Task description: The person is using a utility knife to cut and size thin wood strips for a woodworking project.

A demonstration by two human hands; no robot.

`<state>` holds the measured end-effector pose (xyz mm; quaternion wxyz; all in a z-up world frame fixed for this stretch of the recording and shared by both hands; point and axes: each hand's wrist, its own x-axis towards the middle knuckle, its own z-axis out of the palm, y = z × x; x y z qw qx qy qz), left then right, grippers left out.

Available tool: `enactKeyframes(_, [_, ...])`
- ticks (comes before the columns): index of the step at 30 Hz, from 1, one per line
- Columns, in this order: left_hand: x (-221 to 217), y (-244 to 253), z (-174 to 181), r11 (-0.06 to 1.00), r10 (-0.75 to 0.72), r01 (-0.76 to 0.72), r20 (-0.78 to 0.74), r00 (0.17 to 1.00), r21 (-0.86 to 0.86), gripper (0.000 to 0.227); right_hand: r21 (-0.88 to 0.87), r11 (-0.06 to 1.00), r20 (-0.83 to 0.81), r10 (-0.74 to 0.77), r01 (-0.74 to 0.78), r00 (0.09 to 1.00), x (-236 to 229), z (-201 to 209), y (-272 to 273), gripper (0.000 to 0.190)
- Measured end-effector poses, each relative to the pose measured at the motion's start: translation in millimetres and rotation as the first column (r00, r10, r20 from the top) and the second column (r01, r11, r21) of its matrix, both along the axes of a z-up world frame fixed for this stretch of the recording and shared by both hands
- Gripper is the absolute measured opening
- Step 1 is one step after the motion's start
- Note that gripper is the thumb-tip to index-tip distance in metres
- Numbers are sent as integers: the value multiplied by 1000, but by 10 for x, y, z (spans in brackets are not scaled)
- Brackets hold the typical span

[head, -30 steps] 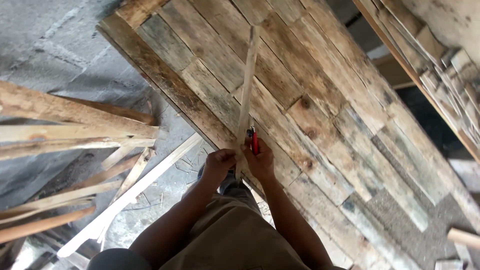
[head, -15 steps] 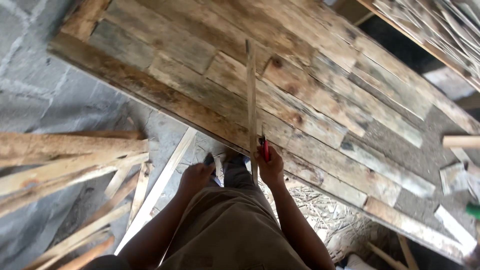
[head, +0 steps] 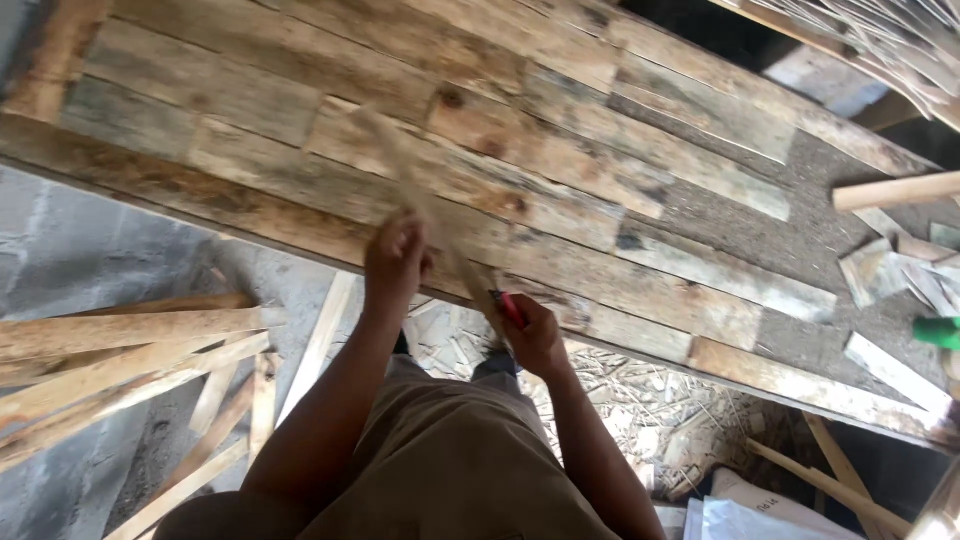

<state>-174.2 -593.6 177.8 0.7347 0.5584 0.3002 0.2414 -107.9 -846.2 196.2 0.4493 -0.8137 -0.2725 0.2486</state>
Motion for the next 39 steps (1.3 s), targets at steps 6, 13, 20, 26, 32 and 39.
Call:
enactKeyframes(6, [581, -662, -128, 974, 212, -202, 95, 973, -103, 20, -28, 999, 151, 27, -23, 988, 357, 516, -551, 19])
enactKeyframes(13, [831, -1477, -249, 937, 270, -276, -58, 961, -213, 37, -54, 997, 279, 67, -54, 958, 846, 498, -1451, 18])
enactKeyframes(20, [912, -1590, -581, 917, 273, -303, -145, 951, -259, 27, -165, 986, 367, 38, 25, 929, 1089, 489, -1810, 18])
enactKeyframes(26, [1242, -1648, -343, 914, 177, -222, -160, 971, -340, 23, -190, 977, 543, 25, 94, 840, 1195, 437, -1994, 12])
enactKeyframes(32, [1703, -1767, -490, 926, 27, -149, -333, 943, -347, 33, -256, 945, 628, 2, 205, 778, 1336, 348, -2198, 14])
enactKeyframes(39, [1926, -2144, -164, 942, -278, 180, -359, 891, -282, 41, -308, 815, 498, -302, 491, 813, 1597, 250, -2696, 11])
